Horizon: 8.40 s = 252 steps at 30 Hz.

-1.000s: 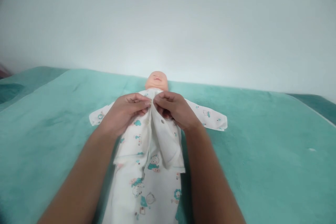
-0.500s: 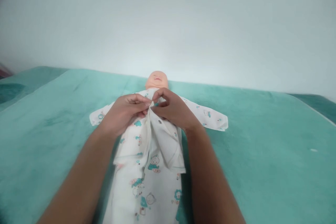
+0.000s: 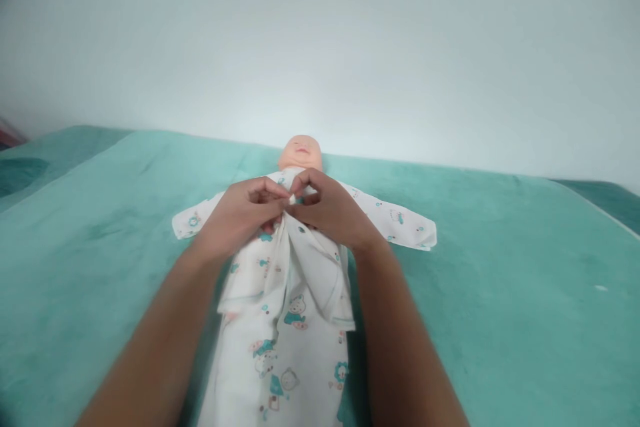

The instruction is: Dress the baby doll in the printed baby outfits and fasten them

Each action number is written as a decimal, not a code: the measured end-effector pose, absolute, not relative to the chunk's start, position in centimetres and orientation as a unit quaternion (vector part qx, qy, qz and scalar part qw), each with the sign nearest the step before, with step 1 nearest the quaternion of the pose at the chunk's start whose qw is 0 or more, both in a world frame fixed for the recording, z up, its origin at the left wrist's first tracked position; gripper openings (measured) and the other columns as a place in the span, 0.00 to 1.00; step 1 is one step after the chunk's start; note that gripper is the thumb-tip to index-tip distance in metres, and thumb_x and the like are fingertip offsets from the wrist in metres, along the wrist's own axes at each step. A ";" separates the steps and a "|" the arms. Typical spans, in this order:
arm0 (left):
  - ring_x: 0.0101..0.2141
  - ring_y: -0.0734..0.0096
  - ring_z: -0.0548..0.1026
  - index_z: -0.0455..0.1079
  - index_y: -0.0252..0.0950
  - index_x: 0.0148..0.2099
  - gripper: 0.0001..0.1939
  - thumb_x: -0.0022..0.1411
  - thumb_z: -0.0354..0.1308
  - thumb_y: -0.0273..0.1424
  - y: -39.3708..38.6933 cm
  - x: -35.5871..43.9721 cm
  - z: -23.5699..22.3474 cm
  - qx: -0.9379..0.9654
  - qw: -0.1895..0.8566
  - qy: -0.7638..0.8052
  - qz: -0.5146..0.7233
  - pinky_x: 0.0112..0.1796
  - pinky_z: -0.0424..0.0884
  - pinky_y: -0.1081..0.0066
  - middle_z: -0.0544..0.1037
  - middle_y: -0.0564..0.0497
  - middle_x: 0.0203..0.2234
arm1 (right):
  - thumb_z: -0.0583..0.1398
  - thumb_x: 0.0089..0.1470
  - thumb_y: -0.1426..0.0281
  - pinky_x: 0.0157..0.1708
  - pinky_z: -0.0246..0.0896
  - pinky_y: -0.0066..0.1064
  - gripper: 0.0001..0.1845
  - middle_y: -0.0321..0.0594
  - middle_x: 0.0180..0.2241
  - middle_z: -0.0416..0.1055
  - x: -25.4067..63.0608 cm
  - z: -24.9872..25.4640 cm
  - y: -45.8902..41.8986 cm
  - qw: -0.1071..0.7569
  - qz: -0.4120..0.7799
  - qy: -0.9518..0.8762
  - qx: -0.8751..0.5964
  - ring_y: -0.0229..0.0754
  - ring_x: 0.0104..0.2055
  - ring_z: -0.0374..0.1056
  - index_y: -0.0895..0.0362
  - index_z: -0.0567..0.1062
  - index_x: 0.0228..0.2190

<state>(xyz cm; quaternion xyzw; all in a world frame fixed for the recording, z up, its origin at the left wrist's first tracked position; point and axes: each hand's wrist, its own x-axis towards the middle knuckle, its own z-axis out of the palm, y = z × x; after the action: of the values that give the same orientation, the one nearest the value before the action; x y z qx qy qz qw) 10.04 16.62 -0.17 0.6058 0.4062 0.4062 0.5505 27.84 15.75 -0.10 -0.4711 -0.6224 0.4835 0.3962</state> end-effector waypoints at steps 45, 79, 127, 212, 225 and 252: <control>0.19 0.82 0.62 0.64 0.38 0.34 0.08 0.49 0.56 0.24 16.7 10.9 -0.4 0.561 0.570 0.381 0.464 0.18 0.58 0.79 0.67 0.60 0.21 | 0.65 0.54 0.64 0.17 0.45 0.24 0.11 0.29 0.29 0.63 28.2 0.0 15.8 0.435 0.538 -0.587 -0.420 0.27 0.20 0.55 0.53 0.70 0.37; 0.17 0.82 0.64 0.67 0.38 0.33 0.06 0.53 0.62 0.29 16.5 11.1 -0.3 0.527 0.585 0.400 0.469 0.18 0.57 0.80 0.67 0.60 0.17 | 0.69 0.47 0.68 0.16 0.45 0.23 0.17 0.33 0.40 0.68 28.6 -0.5 16.2 0.440 0.565 -0.564 -0.411 0.24 0.21 0.55 0.53 0.71 0.39; 0.17 0.82 0.63 0.68 0.37 0.36 0.05 0.59 0.61 0.31 16.6 11.0 -0.3 0.534 0.588 0.379 0.474 0.17 0.57 0.82 0.68 0.59 0.17 | 0.68 0.49 0.68 0.16 0.44 0.24 0.14 0.29 0.26 0.64 28.0 -1.2 16.3 0.473 0.505 -0.593 -0.413 0.29 0.19 0.55 0.51 0.72 0.38; 0.18 0.82 0.65 0.69 0.37 0.36 0.05 0.58 0.62 0.31 16.8 10.7 -0.6 0.534 0.594 0.370 0.475 0.18 0.58 0.80 0.71 0.58 0.20 | 0.66 0.54 0.66 0.14 0.44 0.22 0.11 0.27 0.21 0.63 28.1 -1.6 16.6 0.526 0.511 -0.561 -0.385 0.27 0.16 0.52 0.55 0.72 0.36; 0.18 0.82 0.65 0.68 0.36 0.36 0.05 0.59 0.61 0.29 16.9 10.6 -0.6 0.526 0.607 0.358 0.476 0.18 0.58 0.81 0.71 0.58 0.20 | 0.68 0.50 0.67 0.14 0.47 0.21 0.11 0.32 0.34 0.68 27.8 -0.9 16.2 0.504 0.483 -0.574 -0.427 0.25 0.18 0.58 0.55 0.73 0.35; 0.27 0.75 0.72 0.75 0.39 0.37 0.10 0.59 0.61 0.39 16.1 6.8 1.6 0.714 0.558 0.368 0.211 0.23 0.62 0.76 0.76 0.53 0.28 | 0.60 0.56 0.50 0.24 0.53 0.29 0.25 0.34 0.21 0.66 29.3 3.4 13.3 0.211 0.376 -0.692 -0.580 0.35 0.23 0.59 0.56 0.67 0.19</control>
<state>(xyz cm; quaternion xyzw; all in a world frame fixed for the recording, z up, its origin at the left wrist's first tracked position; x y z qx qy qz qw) 6.80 16.11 1.59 0.7137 0.3676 0.2110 0.5576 29.31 13.32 3.36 -0.5795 -0.6918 0.3758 0.2106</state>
